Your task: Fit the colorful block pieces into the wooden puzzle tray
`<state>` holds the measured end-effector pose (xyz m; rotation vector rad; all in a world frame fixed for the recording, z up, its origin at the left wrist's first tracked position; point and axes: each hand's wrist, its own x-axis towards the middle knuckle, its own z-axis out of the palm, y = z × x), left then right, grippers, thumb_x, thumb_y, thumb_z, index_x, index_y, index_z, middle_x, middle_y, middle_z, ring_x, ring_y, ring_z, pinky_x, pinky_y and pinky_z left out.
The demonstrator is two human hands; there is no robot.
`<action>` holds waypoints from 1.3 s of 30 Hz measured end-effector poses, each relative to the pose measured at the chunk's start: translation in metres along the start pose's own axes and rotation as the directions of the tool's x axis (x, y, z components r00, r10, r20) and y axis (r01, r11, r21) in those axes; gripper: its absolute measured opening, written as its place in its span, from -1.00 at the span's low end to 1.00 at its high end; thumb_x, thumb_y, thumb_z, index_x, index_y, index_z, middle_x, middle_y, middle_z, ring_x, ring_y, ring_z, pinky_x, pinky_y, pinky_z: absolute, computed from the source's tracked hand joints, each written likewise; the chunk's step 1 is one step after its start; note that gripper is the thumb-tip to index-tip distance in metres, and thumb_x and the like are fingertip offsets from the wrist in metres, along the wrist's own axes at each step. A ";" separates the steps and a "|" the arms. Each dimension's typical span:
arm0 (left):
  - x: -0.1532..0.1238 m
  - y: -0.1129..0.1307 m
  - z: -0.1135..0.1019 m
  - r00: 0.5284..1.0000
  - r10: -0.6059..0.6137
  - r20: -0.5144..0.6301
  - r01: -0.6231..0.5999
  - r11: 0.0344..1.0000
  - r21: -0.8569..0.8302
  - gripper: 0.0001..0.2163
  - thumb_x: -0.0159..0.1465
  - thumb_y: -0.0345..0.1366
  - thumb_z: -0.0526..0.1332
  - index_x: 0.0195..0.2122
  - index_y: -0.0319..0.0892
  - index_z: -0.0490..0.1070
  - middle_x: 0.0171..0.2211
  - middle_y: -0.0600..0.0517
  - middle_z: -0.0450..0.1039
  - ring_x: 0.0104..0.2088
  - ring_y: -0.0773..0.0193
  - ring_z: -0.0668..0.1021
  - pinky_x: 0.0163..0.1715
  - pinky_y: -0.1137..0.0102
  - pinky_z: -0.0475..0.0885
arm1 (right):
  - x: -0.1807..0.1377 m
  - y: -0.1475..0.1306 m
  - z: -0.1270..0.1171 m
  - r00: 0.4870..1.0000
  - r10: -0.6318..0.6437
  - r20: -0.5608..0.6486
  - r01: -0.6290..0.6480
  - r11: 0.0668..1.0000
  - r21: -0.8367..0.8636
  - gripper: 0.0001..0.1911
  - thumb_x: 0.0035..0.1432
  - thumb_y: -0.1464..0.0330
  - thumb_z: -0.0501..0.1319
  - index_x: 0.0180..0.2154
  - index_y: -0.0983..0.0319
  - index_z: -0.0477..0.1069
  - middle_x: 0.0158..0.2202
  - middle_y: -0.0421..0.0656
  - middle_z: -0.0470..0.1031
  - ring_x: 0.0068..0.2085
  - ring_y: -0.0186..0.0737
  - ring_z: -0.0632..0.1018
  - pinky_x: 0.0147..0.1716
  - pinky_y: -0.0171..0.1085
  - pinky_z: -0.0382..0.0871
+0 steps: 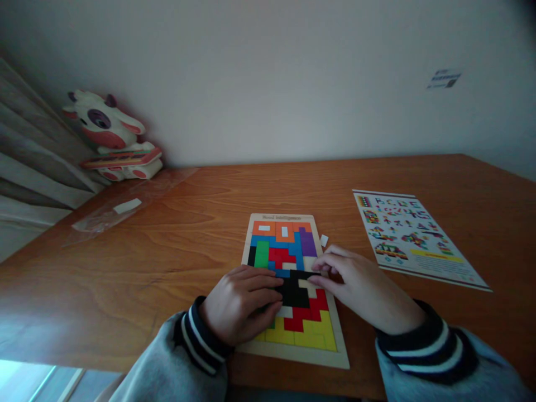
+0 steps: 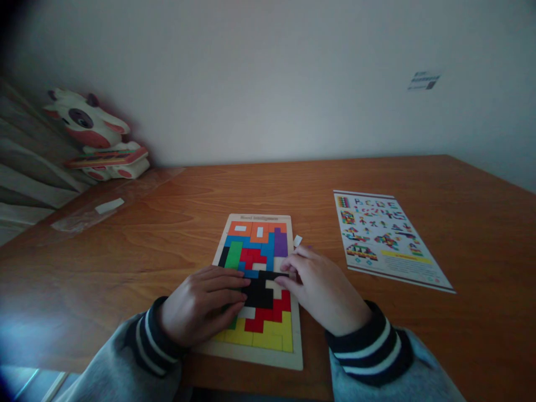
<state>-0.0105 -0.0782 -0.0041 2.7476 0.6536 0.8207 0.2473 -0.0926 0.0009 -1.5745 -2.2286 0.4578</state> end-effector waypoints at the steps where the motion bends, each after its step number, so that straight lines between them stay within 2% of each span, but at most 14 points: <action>1: 0.000 0.000 0.000 1.000 0.002 -0.003 -0.002 1.000 -0.001 -0.89 0.26 -0.39 0.21 -0.24 -0.18 0.54 -0.16 -0.05 0.60 -0.12 0.18 0.61 -0.14 0.26 0.54 | 0.001 0.000 0.001 1.000 0.020 0.011 -0.020 1.000 0.005 -0.95 0.15 0.36 0.28 -0.36 0.20 0.46 -0.38 -0.19 0.44 -0.39 -0.26 0.49 -0.39 -0.25 0.38; 10: 0.001 0.001 -0.001 1.000 0.005 -0.003 -0.005 1.000 0.003 -0.88 0.27 -0.38 0.20 -0.25 -0.19 0.54 -0.17 -0.06 0.60 -0.12 0.18 0.61 -0.16 0.27 0.55 | 0.000 0.001 0.002 0.998 0.032 0.060 -0.036 0.997 0.062 -0.97 0.17 0.43 0.25 -0.32 0.19 0.45 -0.33 -0.19 0.46 -0.35 -0.27 0.50 -0.34 -0.25 0.38; 15: 0.001 0.001 -0.001 1.000 0.001 -0.001 -0.001 1.000 0.000 -0.88 0.27 -0.39 0.20 -0.24 -0.18 0.54 -0.16 -0.05 0.60 -0.13 0.17 0.61 -0.16 0.26 0.55 | -0.001 0.004 0.000 0.999 0.019 0.033 -0.020 0.999 0.047 -0.91 0.23 0.42 0.18 -0.35 0.20 0.42 -0.33 -0.18 0.46 -0.31 -0.24 0.51 -0.31 -0.24 0.38; 17: 0.001 0.001 -0.001 1.000 0.004 0.004 -0.004 1.000 0.001 -0.87 0.27 -0.38 0.20 -0.24 -0.18 0.54 -0.16 -0.05 0.60 -0.13 0.18 0.61 -0.15 0.27 0.55 | -0.001 0.006 -0.001 1.000 0.025 0.017 -0.026 0.999 0.040 -0.95 0.20 0.37 0.23 -0.34 0.19 0.42 -0.33 -0.19 0.45 -0.31 -0.25 0.51 -0.32 -0.24 0.38; 20: 0.001 0.000 0.000 1.000 0.003 0.007 -0.003 1.000 0.001 -0.87 0.27 -0.38 0.20 -0.24 -0.18 0.55 -0.16 -0.06 0.60 -0.12 0.18 0.61 -0.15 0.27 0.55 | -0.002 0.009 -0.002 1.000 0.029 0.013 -0.029 0.999 0.039 -0.90 0.11 0.34 0.33 -0.32 0.18 0.44 -0.33 -0.20 0.46 -0.33 -0.26 0.51 -0.33 -0.24 0.39; 23: 0.000 0.000 0.000 1.000 -0.002 0.007 0.002 1.000 -0.002 -0.87 0.27 -0.38 0.20 -0.24 -0.18 0.55 -0.15 -0.05 0.60 -0.11 0.18 0.61 -0.14 0.26 0.55 | -0.002 0.008 -0.001 0.999 0.006 0.031 -0.008 0.998 0.060 -0.98 0.14 0.39 0.29 -0.34 0.18 0.46 -0.35 -0.21 0.47 -0.36 -0.28 0.51 -0.36 -0.27 0.39; 27: -0.001 0.000 0.001 1.000 -0.009 0.018 0.009 1.000 -0.006 -0.87 0.28 -0.37 0.20 -0.23 -0.17 0.54 -0.14 -0.04 0.60 -0.11 0.18 0.60 -0.14 0.25 0.55 | -0.001 0.007 0.001 0.999 -0.011 0.049 0.007 0.996 0.084 -0.91 0.19 0.41 0.22 -0.38 0.17 0.45 -0.38 -0.21 0.47 -0.36 -0.28 0.50 -0.39 -0.29 0.37; 31: 0.000 0.000 0.000 1.000 -0.009 0.017 0.009 1.000 -0.010 -0.88 0.27 -0.38 0.21 -0.23 -0.18 0.54 -0.14 -0.04 0.60 -0.11 0.17 0.60 -0.14 0.25 0.55 | 0.000 0.009 0.001 0.999 0.015 0.050 -0.019 0.997 0.077 -0.98 0.15 0.40 0.28 -0.32 0.18 0.45 -0.35 -0.21 0.47 -0.35 -0.27 0.51 -0.35 -0.27 0.40; 34: 0.000 0.000 -0.001 1.000 -0.006 0.013 0.006 1.000 -0.009 -0.88 0.27 -0.39 0.21 -0.23 -0.18 0.54 -0.14 -0.04 0.60 -0.11 0.17 0.60 -0.15 0.25 0.55 | 0.000 0.009 0.000 0.999 -0.019 0.036 0.017 0.998 0.065 -0.92 0.12 0.39 0.30 -0.27 0.16 0.47 -0.30 -0.19 0.48 -0.32 -0.24 0.53 -0.31 -0.24 0.42; 37: 0.000 -0.001 0.000 1.000 -0.009 0.013 0.010 1.000 -0.008 -0.88 0.27 -0.39 0.21 -0.23 -0.17 0.54 -0.14 -0.04 0.59 -0.11 0.17 0.60 -0.14 0.25 0.54 | 0.001 0.006 -0.001 0.998 -0.066 0.024 0.063 0.993 0.100 -0.83 0.10 0.44 0.31 -0.22 0.14 0.46 -0.21 -0.18 0.53 -0.20 -0.20 0.55 -0.18 -0.20 0.43; 39: 0.000 -0.001 0.000 1.000 -0.010 0.013 0.010 1.000 -0.007 -0.88 0.27 -0.38 0.21 -0.23 -0.18 0.54 -0.14 -0.04 0.59 -0.11 0.17 0.60 -0.14 0.25 0.54 | 0.002 0.003 0.001 0.998 -0.051 0.022 0.047 0.989 0.142 -0.78 0.09 0.48 0.30 -0.19 0.15 0.43 -0.21 -0.18 0.54 -0.19 -0.21 0.56 -0.17 -0.21 0.44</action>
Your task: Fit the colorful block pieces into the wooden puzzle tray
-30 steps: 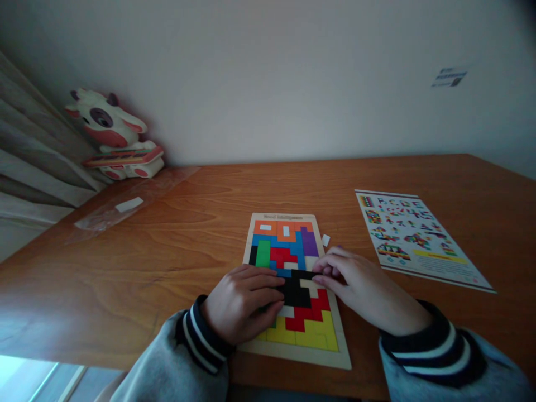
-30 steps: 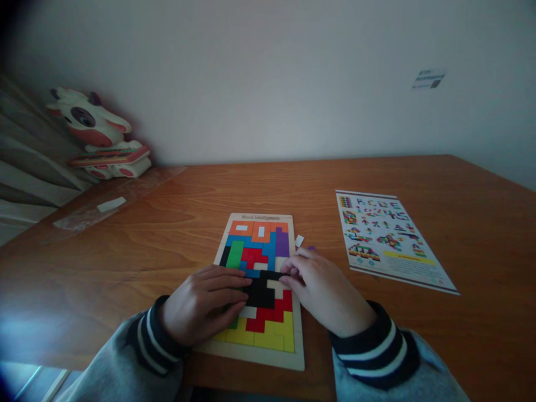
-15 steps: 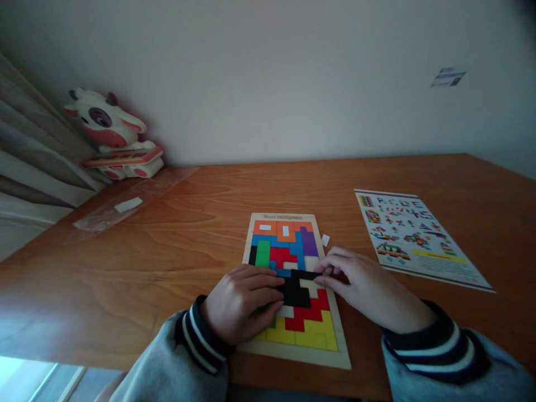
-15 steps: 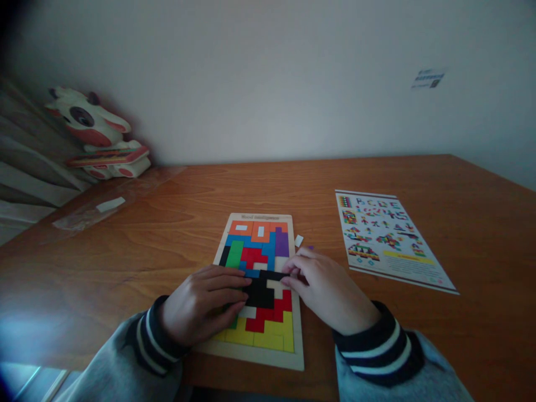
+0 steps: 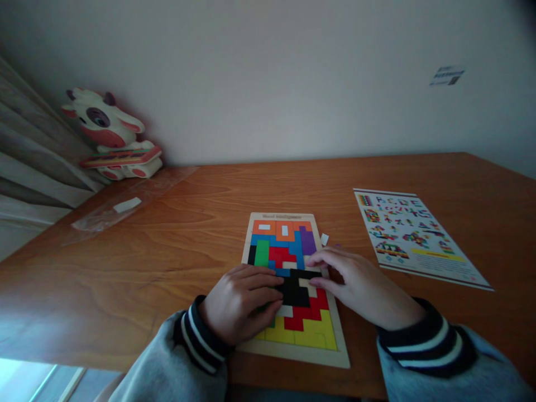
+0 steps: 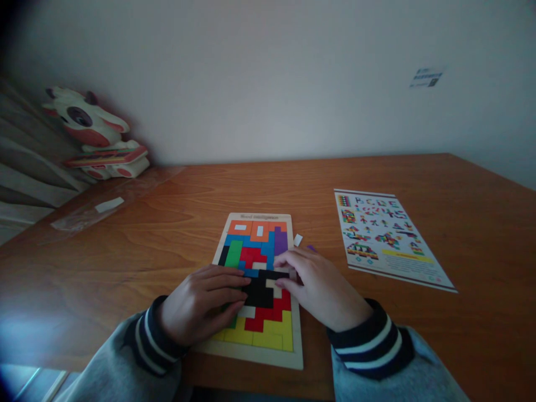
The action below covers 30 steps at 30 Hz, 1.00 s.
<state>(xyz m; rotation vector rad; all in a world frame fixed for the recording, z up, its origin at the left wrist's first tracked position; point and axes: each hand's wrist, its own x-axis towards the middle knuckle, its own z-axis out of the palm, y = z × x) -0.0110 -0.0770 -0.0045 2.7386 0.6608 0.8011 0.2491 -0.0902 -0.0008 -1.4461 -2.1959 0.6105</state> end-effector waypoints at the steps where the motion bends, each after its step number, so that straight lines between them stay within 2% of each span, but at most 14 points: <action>1: 0.000 0.000 0.000 1.000 0.000 0.003 0.000 1.000 0.001 -0.88 0.27 -0.38 0.21 -0.23 -0.17 0.54 -0.14 -0.04 0.59 -0.11 0.18 0.60 -0.13 0.25 0.54 | 0.000 -0.001 0.001 1.000 0.017 0.001 -0.017 1.000 0.025 -0.79 0.10 0.48 0.29 -0.19 0.16 0.43 -0.22 -0.18 0.55 -0.22 -0.23 0.57 -0.20 -0.23 0.45; 3: -0.001 0.000 0.000 1.000 0.000 0.010 0.000 1.000 0.001 -0.87 0.27 -0.38 0.21 -0.22 -0.17 0.54 -0.14 -0.04 0.59 -0.10 0.18 0.60 -0.13 0.26 0.54 | 0.001 -0.002 0.003 0.999 0.052 0.010 -0.052 0.996 0.076 -0.83 0.13 0.48 0.25 -0.21 0.17 0.42 -0.26 -0.18 0.56 -0.28 -0.27 0.57 -0.26 -0.26 0.46; 7: 0.000 0.001 0.000 1.000 0.008 -0.002 -0.008 1.000 0.008 -0.87 0.27 -0.39 0.20 -0.24 -0.17 0.55 -0.16 -0.04 0.60 -0.12 0.19 0.60 -0.14 0.27 0.54 | 0.002 -0.002 0.006 0.994 0.101 0.029 -0.104 0.985 0.139 -0.83 0.13 0.47 0.24 -0.20 0.18 0.42 -0.24 -0.16 0.57 -0.24 -0.26 0.58 -0.21 -0.24 0.46; 12: 0.000 0.001 0.000 1.000 0.017 -0.005 -0.017 1.000 0.013 -0.86 0.28 -0.38 0.19 -0.23 -0.18 0.55 -0.16 -0.05 0.60 -0.12 0.19 0.60 -0.14 0.27 0.54 | 0.003 -0.002 0.006 0.994 0.091 0.053 -0.098 0.984 0.146 -0.85 0.18 0.47 0.20 -0.19 0.19 0.42 -0.31 -0.18 0.55 -0.31 -0.28 0.56 -0.28 -0.27 0.45; 14: 0.000 0.001 0.000 1.000 0.018 -0.009 -0.018 1.000 0.010 -0.87 0.28 -0.38 0.19 -0.23 -0.18 0.54 -0.16 -0.05 0.60 -0.12 0.18 0.60 -0.14 0.27 0.54 | 0.003 0.001 0.005 0.997 0.072 0.032 -0.075 0.992 0.102 -0.86 0.17 0.46 0.22 -0.20 0.19 0.42 -0.31 -0.18 0.55 -0.32 -0.27 0.56 -0.29 -0.26 0.45; 19: -0.001 0.000 0.001 1.000 0.011 -0.008 -0.011 1.000 -0.001 -0.88 0.28 -0.38 0.20 -0.24 -0.17 0.54 -0.15 -0.04 0.60 -0.11 0.19 0.60 -0.13 0.26 0.54 | -0.003 0.008 -0.002 0.997 -0.074 -0.012 0.073 0.996 -0.060 -0.78 0.12 0.47 0.28 -0.16 0.14 0.44 -0.14 -0.18 0.57 -0.11 -0.18 0.56 -0.07 -0.16 0.42; 25: -0.002 0.000 0.001 1.000 0.000 0.011 0.000 1.000 0.005 -0.87 0.28 -0.38 0.20 -0.22 -0.17 0.54 -0.14 -0.04 0.59 -0.10 0.18 0.59 -0.13 0.26 0.54 | -0.006 -0.004 -0.007 0.992 -0.125 0.004 0.121 0.951 -0.286 -0.67 0.07 0.52 0.25 -0.09 0.16 0.42 -0.22 -0.14 0.59 -0.22 -0.11 0.59 -0.19 -0.10 0.47; 28: -0.002 0.000 0.001 1.000 0.003 0.015 -0.003 1.000 0.004 -0.87 0.28 -0.38 0.21 -0.22 -0.17 0.54 -0.14 -0.03 0.59 -0.10 0.18 0.60 -0.13 0.25 0.54 | -0.004 -0.010 -0.004 0.985 -0.172 0.007 0.165 0.934 -0.317 -0.66 0.03 0.57 0.23 -0.11 0.23 0.41 -0.30 -0.12 0.57 -0.26 -0.12 0.58 -0.22 -0.10 0.47; 30: -0.002 0.000 0.001 1.000 0.006 0.010 -0.006 1.000 0.002 -0.88 0.28 -0.38 0.21 -0.22 -0.17 0.54 -0.13 -0.02 0.59 -0.10 0.19 0.60 -0.12 0.25 0.54 | -0.003 -0.010 -0.002 0.984 -0.180 0.007 0.174 0.941 -0.292 -0.62 0.01 0.58 0.23 -0.09 0.25 0.39 -0.27 -0.11 0.57 -0.25 -0.12 0.58 -0.23 -0.12 0.47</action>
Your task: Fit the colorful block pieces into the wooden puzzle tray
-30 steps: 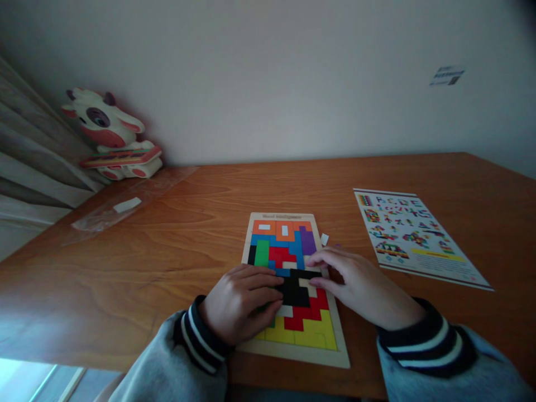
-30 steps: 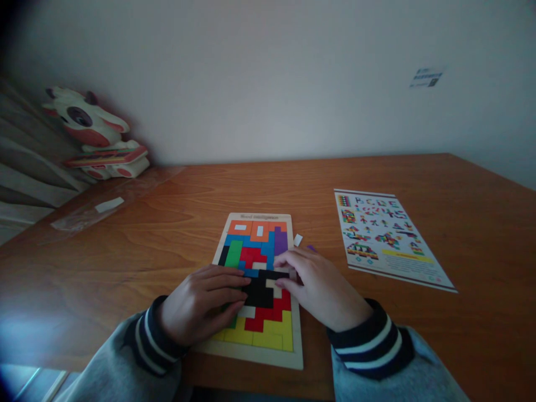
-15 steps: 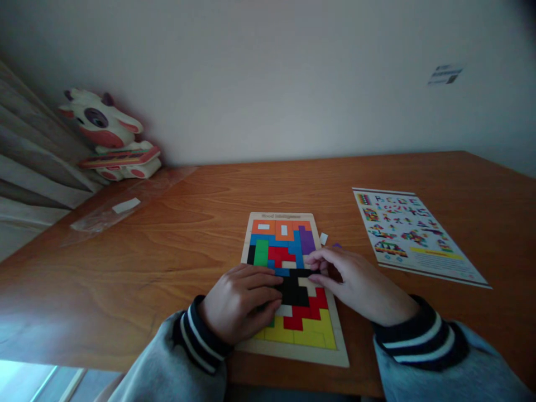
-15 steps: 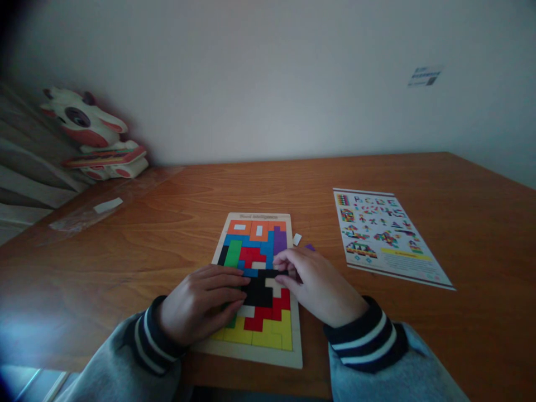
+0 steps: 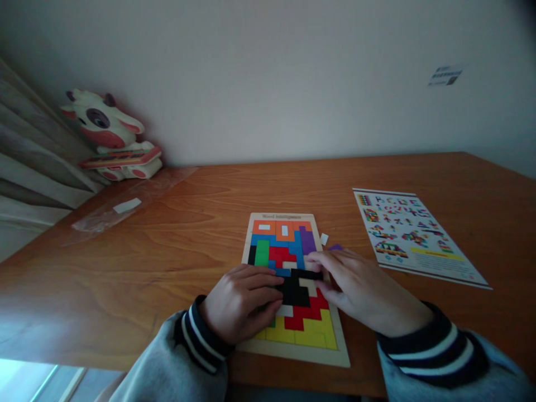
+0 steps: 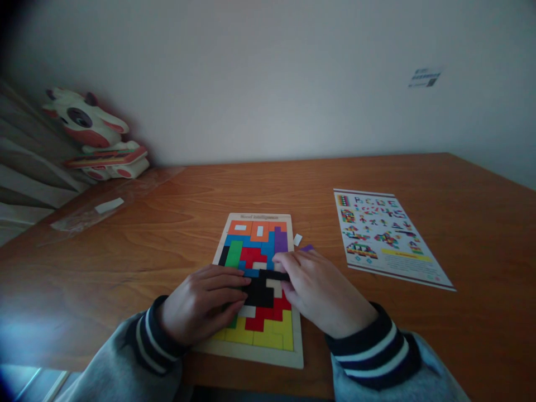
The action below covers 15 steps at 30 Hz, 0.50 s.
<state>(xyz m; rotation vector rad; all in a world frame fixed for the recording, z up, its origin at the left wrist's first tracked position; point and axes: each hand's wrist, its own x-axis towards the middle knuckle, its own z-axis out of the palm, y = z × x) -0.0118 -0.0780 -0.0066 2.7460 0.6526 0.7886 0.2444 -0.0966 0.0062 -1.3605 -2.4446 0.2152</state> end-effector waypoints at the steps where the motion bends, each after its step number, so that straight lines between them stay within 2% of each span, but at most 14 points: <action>1: 0.000 0.000 0.000 1.000 0.001 -0.005 -0.001 1.000 -0.001 -0.88 0.27 -0.38 0.21 -0.22 -0.17 0.53 -0.13 -0.02 0.59 -0.10 0.19 0.60 -0.12 0.25 0.54 | 0.000 0.000 0.001 1.000 0.000 0.002 0.000 1.000 0.027 -0.61 0.01 0.59 0.23 -0.08 0.25 0.39 -0.24 -0.10 0.57 -0.22 -0.13 0.58 -0.22 -0.14 0.47; 6: 0.000 0.000 0.000 1.000 0.004 -0.018 -0.004 1.000 0.002 -0.89 0.26 -0.38 0.22 -0.24 -0.17 0.53 -0.14 -0.03 0.60 -0.11 0.17 0.60 -0.14 0.25 0.54 | -0.005 0.006 -0.005 0.999 0.029 0.024 -0.034 0.975 0.218 -0.76 0.14 0.53 0.17 -0.18 0.14 0.46 -0.19 -0.18 0.58 -0.18 -0.23 0.58 -0.15 -0.22 0.46; 9: 0.000 0.001 -0.001 1.000 0.005 -0.013 -0.005 1.000 0.001 -0.89 0.27 -0.39 0.21 -0.24 -0.18 0.54 -0.15 -0.04 0.60 -0.11 0.16 0.60 -0.14 0.25 0.54 | -0.009 0.012 -0.014 0.987 0.158 -0.023 -0.141 0.931 0.338 -0.71 0.20 0.45 0.15 -0.04 0.11 0.41 -0.21 -0.18 0.57 -0.22 -0.26 0.58 -0.20 -0.26 0.48; 11: 0.000 0.001 -0.001 1.000 0.002 -0.009 -0.002 1.000 -0.003 -0.88 0.27 -0.39 0.20 -0.24 -0.18 0.54 -0.14 -0.04 0.60 -0.10 0.16 0.60 -0.13 0.25 0.54 | -0.010 0.016 -0.018 0.968 0.249 -0.032 -0.216 0.893 0.395 -0.71 0.22 0.37 0.14 -0.02 0.11 0.41 -0.23 -0.16 0.56 -0.23 -0.24 0.58 -0.23 -0.25 0.49; 15: 0.001 0.001 -0.002 1.000 0.003 -0.003 -0.003 1.000 -0.005 -0.87 0.28 -0.38 0.19 -0.23 -0.18 0.54 -0.15 -0.06 0.60 -0.11 0.17 0.60 -0.13 0.25 0.55 | -0.011 0.020 -0.014 0.935 0.343 0.092 -0.344 0.809 0.477 -0.80 0.21 0.29 0.15 -0.17 0.15 0.51 -0.21 -0.13 0.58 -0.21 -0.20 0.59 -0.20 -0.21 0.50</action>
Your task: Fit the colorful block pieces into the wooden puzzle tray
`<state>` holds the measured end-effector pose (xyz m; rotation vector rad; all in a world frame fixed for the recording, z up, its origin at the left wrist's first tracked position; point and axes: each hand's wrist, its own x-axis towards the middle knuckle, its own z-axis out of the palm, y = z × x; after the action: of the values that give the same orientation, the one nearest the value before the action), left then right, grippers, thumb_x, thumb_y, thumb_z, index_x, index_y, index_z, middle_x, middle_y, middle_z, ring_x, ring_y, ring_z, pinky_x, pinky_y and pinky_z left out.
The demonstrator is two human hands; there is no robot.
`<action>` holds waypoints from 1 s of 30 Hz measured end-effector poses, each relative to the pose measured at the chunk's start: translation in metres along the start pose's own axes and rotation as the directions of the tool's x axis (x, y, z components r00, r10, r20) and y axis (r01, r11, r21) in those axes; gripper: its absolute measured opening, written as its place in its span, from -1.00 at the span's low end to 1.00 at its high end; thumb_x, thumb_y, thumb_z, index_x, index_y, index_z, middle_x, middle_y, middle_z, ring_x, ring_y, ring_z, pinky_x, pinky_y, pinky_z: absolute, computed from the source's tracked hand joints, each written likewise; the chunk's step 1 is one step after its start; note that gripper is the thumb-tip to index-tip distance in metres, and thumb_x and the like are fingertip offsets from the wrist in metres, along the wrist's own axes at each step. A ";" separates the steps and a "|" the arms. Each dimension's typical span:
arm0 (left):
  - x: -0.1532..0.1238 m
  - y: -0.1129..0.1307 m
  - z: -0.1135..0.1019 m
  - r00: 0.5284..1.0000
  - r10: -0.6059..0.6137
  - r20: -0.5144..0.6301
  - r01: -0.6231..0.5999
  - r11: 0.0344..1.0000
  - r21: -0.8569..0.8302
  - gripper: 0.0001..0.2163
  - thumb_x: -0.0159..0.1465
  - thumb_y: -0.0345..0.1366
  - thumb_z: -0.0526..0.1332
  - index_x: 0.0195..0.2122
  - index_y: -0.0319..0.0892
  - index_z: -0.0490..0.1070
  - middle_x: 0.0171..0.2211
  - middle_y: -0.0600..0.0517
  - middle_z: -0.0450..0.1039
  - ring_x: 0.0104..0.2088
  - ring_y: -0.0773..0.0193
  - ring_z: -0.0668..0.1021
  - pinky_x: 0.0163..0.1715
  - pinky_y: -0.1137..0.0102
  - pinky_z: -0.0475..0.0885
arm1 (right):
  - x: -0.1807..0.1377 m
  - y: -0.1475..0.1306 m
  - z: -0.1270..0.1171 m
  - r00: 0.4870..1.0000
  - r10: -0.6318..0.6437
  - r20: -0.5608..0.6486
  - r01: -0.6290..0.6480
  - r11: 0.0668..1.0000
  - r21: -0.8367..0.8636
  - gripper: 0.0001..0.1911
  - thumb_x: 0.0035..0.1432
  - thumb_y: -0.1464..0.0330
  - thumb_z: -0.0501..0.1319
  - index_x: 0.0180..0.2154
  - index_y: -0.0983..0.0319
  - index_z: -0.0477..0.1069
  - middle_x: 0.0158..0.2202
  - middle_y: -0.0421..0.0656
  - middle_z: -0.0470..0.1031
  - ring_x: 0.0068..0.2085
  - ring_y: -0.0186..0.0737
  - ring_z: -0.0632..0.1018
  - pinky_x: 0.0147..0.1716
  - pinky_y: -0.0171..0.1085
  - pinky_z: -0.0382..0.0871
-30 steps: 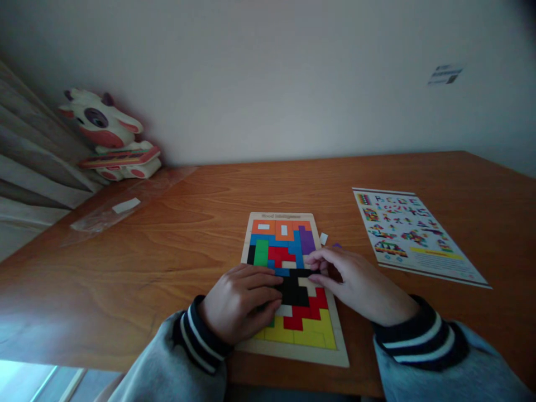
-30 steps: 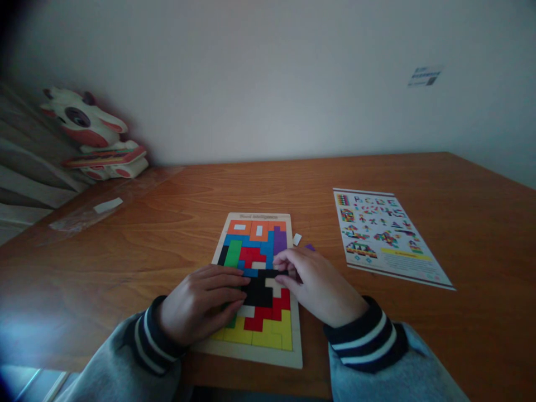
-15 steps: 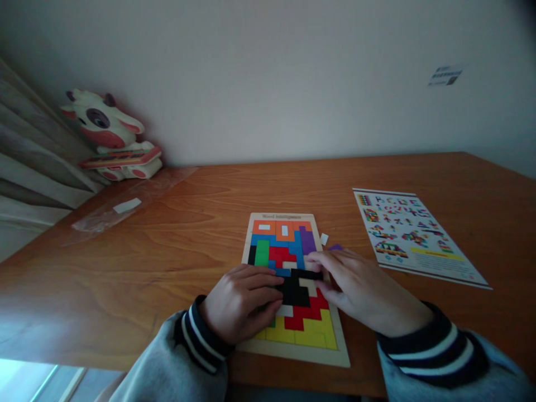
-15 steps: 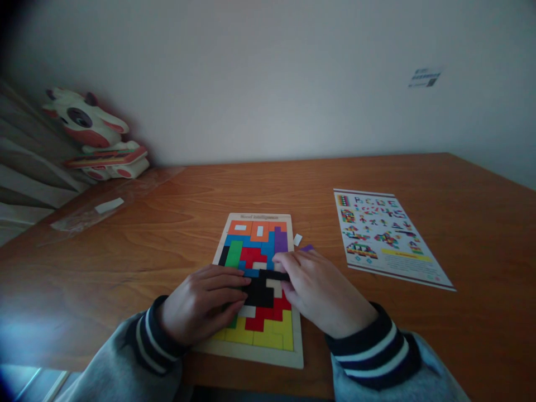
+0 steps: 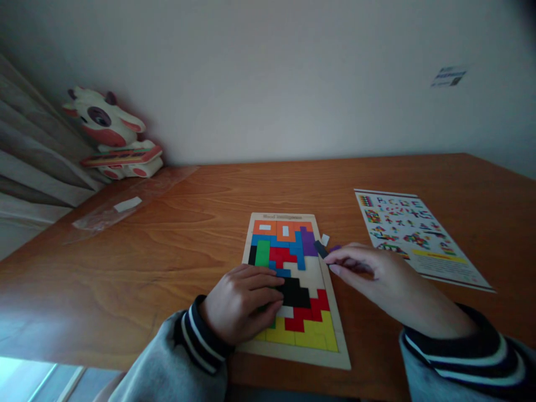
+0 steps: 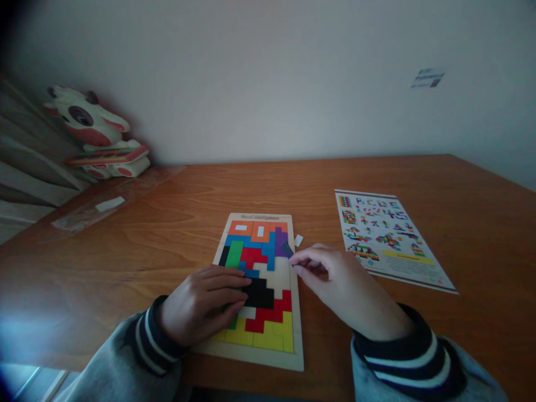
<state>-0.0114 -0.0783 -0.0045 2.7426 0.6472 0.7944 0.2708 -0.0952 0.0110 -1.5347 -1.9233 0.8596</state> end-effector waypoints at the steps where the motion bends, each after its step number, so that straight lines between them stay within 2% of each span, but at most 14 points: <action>1: 0.001 0.000 0.000 1.000 0.003 -0.002 -0.003 1.000 0.001 -0.87 0.28 -0.38 0.19 -0.23 -0.18 0.54 -0.15 -0.06 0.60 -0.11 0.17 0.60 -0.14 0.25 0.55 | 0.001 0.001 0.003 0.999 0.027 0.034 -0.028 0.999 0.027 -0.80 0.20 0.28 0.17 -0.19 0.16 0.52 -0.21 -0.13 0.58 -0.22 -0.21 0.59 -0.20 -0.22 0.50; 5: 0.003 0.001 -0.001 1.000 0.006 -0.007 -0.006 1.000 0.007 -0.86 0.29 -0.39 0.18 -0.24 -0.19 0.54 -0.16 -0.07 0.60 -0.12 0.17 0.60 -0.15 0.26 0.55 | 0.003 0.000 0.014 0.988 0.059 0.145 -0.065 0.997 0.035 -0.79 0.15 0.33 0.23 -0.16 0.18 0.53 -0.26 -0.15 0.59 -0.29 -0.25 0.60 -0.26 -0.26 0.50; 10: 0.002 0.001 -0.001 1.000 0.008 -0.013 -0.008 1.000 0.014 -0.86 0.28 -0.38 0.18 -0.24 -0.18 0.54 -0.17 -0.06 0.60 -0.12 0.19 0.60 -0.15 0.28 0.55 | 0.001 -0.006 0.013 0.983 -0.035 0.182 0.054 0.994 -0.100 -0.81 0.18 0.34 0.23 -0.16 0.14 0.56 -0.39 -0.19 0.55 -0.42 -0.29 0.54 -0.43 -0.31 0.42; 14: 0.000 0.000 0.001 1.000 0.008 -0.013 -0.008 1.000 0.004 -0.87 0.28 -0.38 0.19 -0.22 -0.18 0.54 -0.15 -0.06 0.60 -0.11 0.18 0.60 -0.14 0.26 0.55 | 0.001 -0.006 0.008 0.987 -0.105 0.121 0.124 0.979 -0.165 -0.79 0.28 0.31 0.14 -0.16 0.11 0.55 -0.29 -0.15 0.56 -0.32 -0.25 0.56 -0.35 -0.27 0.44; 19: 0.000 -0.001 0.000 1.000 0.001 -0.007 -0.001 1.000 0.009 -0.87 0.28 -0.38 0.20 -0.22 -0.18 0.54 -0.15 -0.05 0.60 -0.10 0.18 0.60 -0.14 0.26 0.55 | 0.005 0.002 0.017 0.986 -0.167 -0.027 0.151 0.941 -0.302 -0.67 0.26 0.29 0.17 0.06 0.11 0.41 -0.21 -0.11 0.49 -0.28 -0.22 0.55 -0.28 -0.21 0.48; 24: 0.000 0.000 -0.001 1.000 -0.003 0.003 0.003 1.000 0.005 -0.87 0.27 -0.38 0.20 -0.22 -0.18 0.54 -0.15 -0.04 0.60 -0.10 0.17 0.60 -0.14 0.25 0.55 | 0.006 0.003 0.026 0.982 -0.183 -0.043 0.153 0.912 -0.381 -0.65 0.24 0.27 0.19 0.06 0.12 0.40 -0.18 -0.10 0.44 -0.20 -0.16 0.54 -0.20 -0.14 0.48; 30: 0.001 -0.001 0.001 1.000 0.002 -0.007 -0.001 1.000 0.005 -0.88 0.27 -0.39 0.21 -0.23 -0.18 0.53 -0.14 -0.04 0.60 -0.11 0.17 0.60 -0.14 0.25 0.54 | 0.002 0.006 0.022 0.987 -0.162 -0.003 0.151 0.922 -0.357 -0.63 0.26 0.24 0.16 0.10 0.10 0.34 -0.17 -0.10 0.40 -0.20 -0.16 0.52 -0.21 -0.14 0.48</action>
<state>-0.0109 -0.0771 -0.0053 2.7463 0.6495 0.8043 0.2574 -0.0959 -0.0079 -1.5504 -2.2325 0.4287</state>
